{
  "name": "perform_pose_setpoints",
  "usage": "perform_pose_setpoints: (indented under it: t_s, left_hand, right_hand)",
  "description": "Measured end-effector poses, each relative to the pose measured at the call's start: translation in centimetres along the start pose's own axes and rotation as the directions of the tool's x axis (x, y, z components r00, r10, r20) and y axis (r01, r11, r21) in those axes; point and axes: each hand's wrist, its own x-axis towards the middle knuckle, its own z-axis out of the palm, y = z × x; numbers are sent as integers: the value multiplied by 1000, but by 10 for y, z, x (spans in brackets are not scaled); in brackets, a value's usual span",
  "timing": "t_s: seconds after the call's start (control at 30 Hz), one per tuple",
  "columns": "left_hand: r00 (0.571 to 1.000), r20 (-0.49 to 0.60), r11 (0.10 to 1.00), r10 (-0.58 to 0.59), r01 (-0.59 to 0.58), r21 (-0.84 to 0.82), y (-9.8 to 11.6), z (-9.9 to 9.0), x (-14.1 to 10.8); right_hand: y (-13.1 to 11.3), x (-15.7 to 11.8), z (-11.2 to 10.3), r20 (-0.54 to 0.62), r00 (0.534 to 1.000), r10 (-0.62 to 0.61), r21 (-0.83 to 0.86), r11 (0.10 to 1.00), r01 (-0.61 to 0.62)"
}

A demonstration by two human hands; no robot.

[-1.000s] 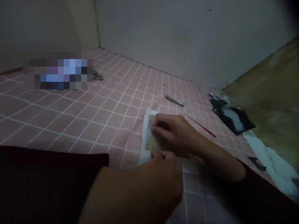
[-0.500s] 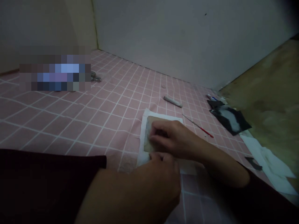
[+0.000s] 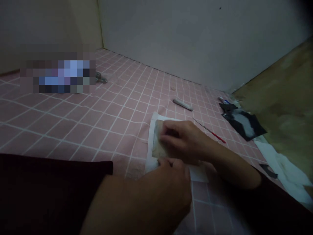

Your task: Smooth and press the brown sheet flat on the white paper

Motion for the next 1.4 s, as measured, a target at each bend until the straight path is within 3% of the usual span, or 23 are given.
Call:
perform_pose_setpoints:
  t_s: [0.07, 0.1, 0.27, 0.43, 0.6, 0.73, 0.77, 0.9, 0.93, 1.07, 1.17, 1.27, 1.4]
  left_hand:
    - [1000, -4, 1000, -3, 3, 15, 1, 1, 0]
    - [1000, 7, 1000, 2, -2, 15, 1, 1, 1]
    - [999, 22, 1000, 25, -25, -3, -1, -1, 0]
    - [999, -29, 1000, -15, 16, 27, 0, 0, -1]
    - [1000, 15, 1000, 19, -19, 1, -2, 0, 0]
    - [1000, 2, 1000, -6, 6, 30, -2, -2, -1]
    - [1000, 2, 999, -10, 10, 38, -1, -3, -1]
    - [998, 55, 999, 33, -33, -1, 0, -2, 0]
    - [998, 55, 999, 40, -40, -9, 0, -1, 0]
    - [1000, 20, 1000, 12, -13, 22, 0, 0, 0]
    - [1000, 15, 1000, 26, -26, 11, -1, 1, 1]
    - [1000, 4, 1000, 23, -23, -15, -2, 1, 1]
    - [999, -39, 1000, -4, 5, 30, -3, -5, -6]
  right_hand:
    - [-2, -2, -1, 150, 989, -11, 33, 999, 6]
    - [-2, -3, -1, 165, 986, -5, 34, 999, 0]
    - [-2, 1, 4, -132, 991, 16, -15, 1000, -18]
    - [-8, -1, 2, 153, 986, -63, 11, 998, 62]
    - [-7, 1, 2, -84, 996, -22, -33, 999, 19]
    - [-6, -1, 1, 144, 982, -120, -6, 993, 122]
    - [-6, -1, 1, 156, 980, -123, -13, 992, 126]
    - [-3, 1, 5, -105, 993, -49, -82, 996, 40]
    - [-3, 1, 5, -122, 992, -43, -77, 996, 34]
    - [-5, -3, 0, 130, 988, -81, 16, 997, 79]
    - [-1, -4, -8, 118, 993, 7, 165, 986, -27]
    - [7, -2, -12, 82, 990, 115, 468, 873, -140]
    - [15, 2, -10, 213, 970, 120, 664, 710, -234]
